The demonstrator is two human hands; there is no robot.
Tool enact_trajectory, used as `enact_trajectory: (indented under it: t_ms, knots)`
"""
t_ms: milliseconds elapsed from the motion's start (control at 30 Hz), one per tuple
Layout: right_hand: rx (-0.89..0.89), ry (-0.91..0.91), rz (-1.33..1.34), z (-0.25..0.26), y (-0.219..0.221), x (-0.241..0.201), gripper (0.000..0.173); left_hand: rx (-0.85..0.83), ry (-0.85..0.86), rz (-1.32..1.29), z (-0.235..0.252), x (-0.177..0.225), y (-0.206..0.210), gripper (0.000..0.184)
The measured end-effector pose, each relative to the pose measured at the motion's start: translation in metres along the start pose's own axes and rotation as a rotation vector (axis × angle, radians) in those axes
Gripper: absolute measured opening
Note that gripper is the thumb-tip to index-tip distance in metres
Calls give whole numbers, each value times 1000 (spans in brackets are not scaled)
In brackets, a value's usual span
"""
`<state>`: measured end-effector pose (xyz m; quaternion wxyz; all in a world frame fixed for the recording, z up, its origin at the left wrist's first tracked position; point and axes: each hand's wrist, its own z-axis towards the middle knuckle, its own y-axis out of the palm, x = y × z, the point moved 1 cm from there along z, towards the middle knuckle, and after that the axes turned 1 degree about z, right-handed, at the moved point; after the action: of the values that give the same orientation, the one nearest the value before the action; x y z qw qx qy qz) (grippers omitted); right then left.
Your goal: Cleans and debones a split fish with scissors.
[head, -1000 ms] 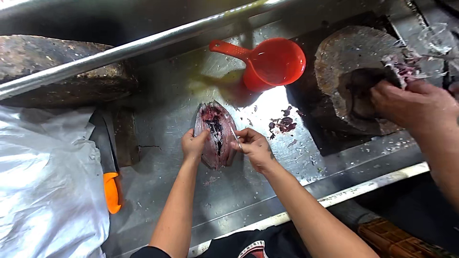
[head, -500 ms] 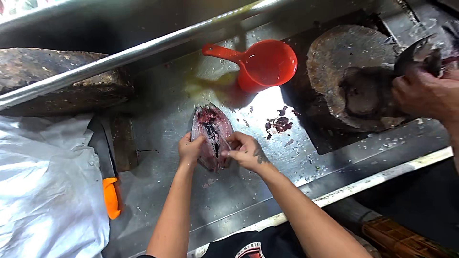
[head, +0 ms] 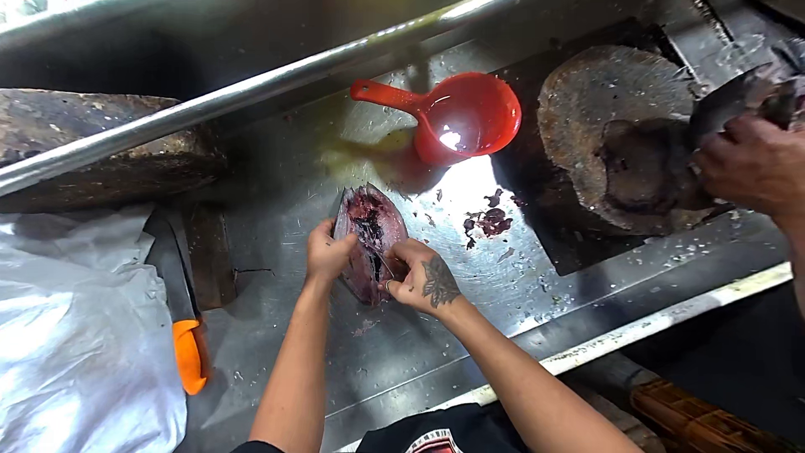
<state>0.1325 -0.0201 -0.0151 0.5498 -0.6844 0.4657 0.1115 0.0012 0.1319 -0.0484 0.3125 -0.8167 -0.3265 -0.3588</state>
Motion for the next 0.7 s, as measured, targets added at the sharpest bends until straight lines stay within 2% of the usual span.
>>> enact_trajectory:
  t_ms: [200, 267, 333, 400, 467, 500, 567, 700]
  knots:
    - [140, -116, -156, 0, 19, -2, 39, 41, -23, -165, -5, -4, 2, 27]
    - [140, -135, -124, 0, 23, -2, 38, 42, -27, -171, -6, -5, 3, 23]
    - [79, -64, 172, 2, 22, -2, 37, 44, -24, -182, -6, -6, 4, 20]
    - [13, 166, 840, 3, 16, -3, 33, 34, -12, -216, -5, -8, 2, 20]
    - [-46, 383, 1367, 2, 2, -3, 19, 7, -15, -248, -6, -9, 0, 20]
    - [-59, 424, 1483, 1, -4, -2, 15, -10, -21, -262, -7, -9, 0, 21]
    - [0, 426, 1477, 0, -7, -4, 15, -52, -30, -278, -8, -7, -2, 27]
    - [351, 368, 1420, 2, -10, 1, 14, -46, -41, -288, -9, -8, -2, 31]
